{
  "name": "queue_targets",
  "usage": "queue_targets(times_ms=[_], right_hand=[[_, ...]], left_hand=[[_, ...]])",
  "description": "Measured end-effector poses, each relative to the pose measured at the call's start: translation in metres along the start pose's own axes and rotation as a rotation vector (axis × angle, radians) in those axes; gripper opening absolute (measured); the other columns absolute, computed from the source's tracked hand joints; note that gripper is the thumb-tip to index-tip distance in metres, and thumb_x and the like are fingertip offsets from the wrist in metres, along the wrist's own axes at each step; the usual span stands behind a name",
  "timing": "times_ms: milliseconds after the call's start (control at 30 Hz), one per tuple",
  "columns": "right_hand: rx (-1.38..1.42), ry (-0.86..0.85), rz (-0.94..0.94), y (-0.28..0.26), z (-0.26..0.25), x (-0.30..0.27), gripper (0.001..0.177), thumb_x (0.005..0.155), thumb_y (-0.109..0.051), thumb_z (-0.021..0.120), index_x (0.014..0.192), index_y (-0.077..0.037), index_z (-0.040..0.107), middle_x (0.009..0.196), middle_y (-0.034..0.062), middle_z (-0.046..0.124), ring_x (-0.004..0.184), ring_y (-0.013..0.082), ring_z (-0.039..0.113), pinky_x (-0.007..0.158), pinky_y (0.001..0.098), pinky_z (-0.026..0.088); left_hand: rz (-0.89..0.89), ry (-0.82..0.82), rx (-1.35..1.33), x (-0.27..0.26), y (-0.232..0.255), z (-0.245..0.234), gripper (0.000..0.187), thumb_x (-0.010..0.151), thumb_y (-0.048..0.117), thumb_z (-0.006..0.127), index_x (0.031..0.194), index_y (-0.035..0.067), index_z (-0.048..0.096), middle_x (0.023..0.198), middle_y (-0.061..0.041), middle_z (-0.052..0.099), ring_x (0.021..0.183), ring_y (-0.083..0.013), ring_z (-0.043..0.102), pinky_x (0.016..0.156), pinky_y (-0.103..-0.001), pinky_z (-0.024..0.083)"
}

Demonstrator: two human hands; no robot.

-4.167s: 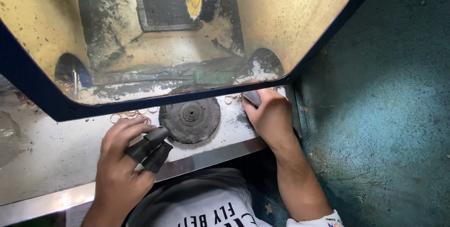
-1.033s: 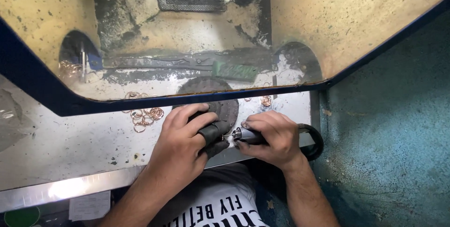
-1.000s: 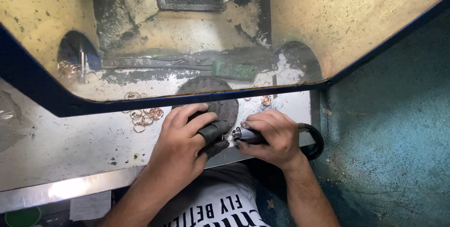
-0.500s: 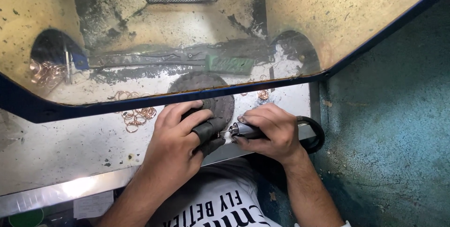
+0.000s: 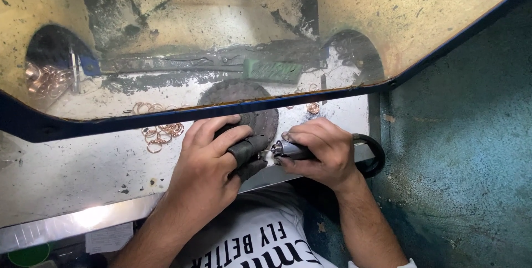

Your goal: The person is polishing a metal ring using a fixed rotating disc and a handheld rotary tool inside a protective enclosure.

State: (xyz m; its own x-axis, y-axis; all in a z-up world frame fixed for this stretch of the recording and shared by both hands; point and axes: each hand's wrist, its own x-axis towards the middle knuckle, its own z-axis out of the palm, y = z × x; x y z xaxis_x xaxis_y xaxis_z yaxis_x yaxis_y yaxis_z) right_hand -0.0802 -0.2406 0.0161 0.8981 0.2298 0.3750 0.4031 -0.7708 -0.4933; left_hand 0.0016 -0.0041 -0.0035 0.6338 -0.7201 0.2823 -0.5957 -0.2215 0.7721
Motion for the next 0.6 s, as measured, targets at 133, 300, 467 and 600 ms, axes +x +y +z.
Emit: queue_targets(times_ms=[133,300,467,600], right_hand=[[0.007,-0.004,-0.011,0.0002,-0.0011,-0.0007,0.034,0.089,-0.024,0.082,0.103,0.000,0.063,0.095,0.0131,0.074,0.079,0.0285,0.072,0.074,0.0412,0.058],[0.021,-0.019,0.001,-0.0001,-0.0007,-0.0009,0.034,0.088,-0.027,0.081,0.100,0.000,0.065,0.095,0.0133,0.074,0.079,0.0287,0.072,0.074,0.0410,0.058],[-0.002,-0.030,-0.007,-0.0014,-0.0012,0.0019,0.031,0.089,-0.026,0.081,0.095,0.000,0.065,0.093,0.0130,0.074,0.077,0.0287,0.071,0.072,0.0406,0.057],[-0.011,-0.034,-0.009,-0.0005,-0.0008,0.0013,0.033,0.089,-0.027,0.081,0.095,0.001,0.065,0.093,0.0137,0.074,0.077,0.0296,0.071,0.072,0.0411,0.057]], left_hand=[[-0.008,0.005,-0.010,0.0002,0.0009,0.0005,0.035,0.051,-0.002,0.064,0.085,-0.002,0.073,0.124,-0.004,0.069,0.123,-0.0358,0.056,0.103,-0.055,0.041],[-0.005,0.009,-0.020,0.0000,0.0015,-0.0012,0.041,0.054,-0.003,0.065,0.095,-0.002,0.074,0.125,-0.005,0.068,0.125,-0.0369,0.056,0.106,-0.057,0.040],[-0.012,-0.002,-0.013,0.0002,0.0020,-0.0013,0.042,0.057,-0.003,0.067,0.098,-0.001,0.074,0.125,-0.005,0.068,0.126,-0.0365,0.055,0.105,-0.056,0.040],[-0.003,0.016,-0.016,0.0008,0.0017,-0.0008,0.038,0.056,-0.004,0.065,0.093,-0.001,0.074,0.124,-0.005,0.068,0.124,-0.0364,0.057,0.103,-0.055,0.041]])
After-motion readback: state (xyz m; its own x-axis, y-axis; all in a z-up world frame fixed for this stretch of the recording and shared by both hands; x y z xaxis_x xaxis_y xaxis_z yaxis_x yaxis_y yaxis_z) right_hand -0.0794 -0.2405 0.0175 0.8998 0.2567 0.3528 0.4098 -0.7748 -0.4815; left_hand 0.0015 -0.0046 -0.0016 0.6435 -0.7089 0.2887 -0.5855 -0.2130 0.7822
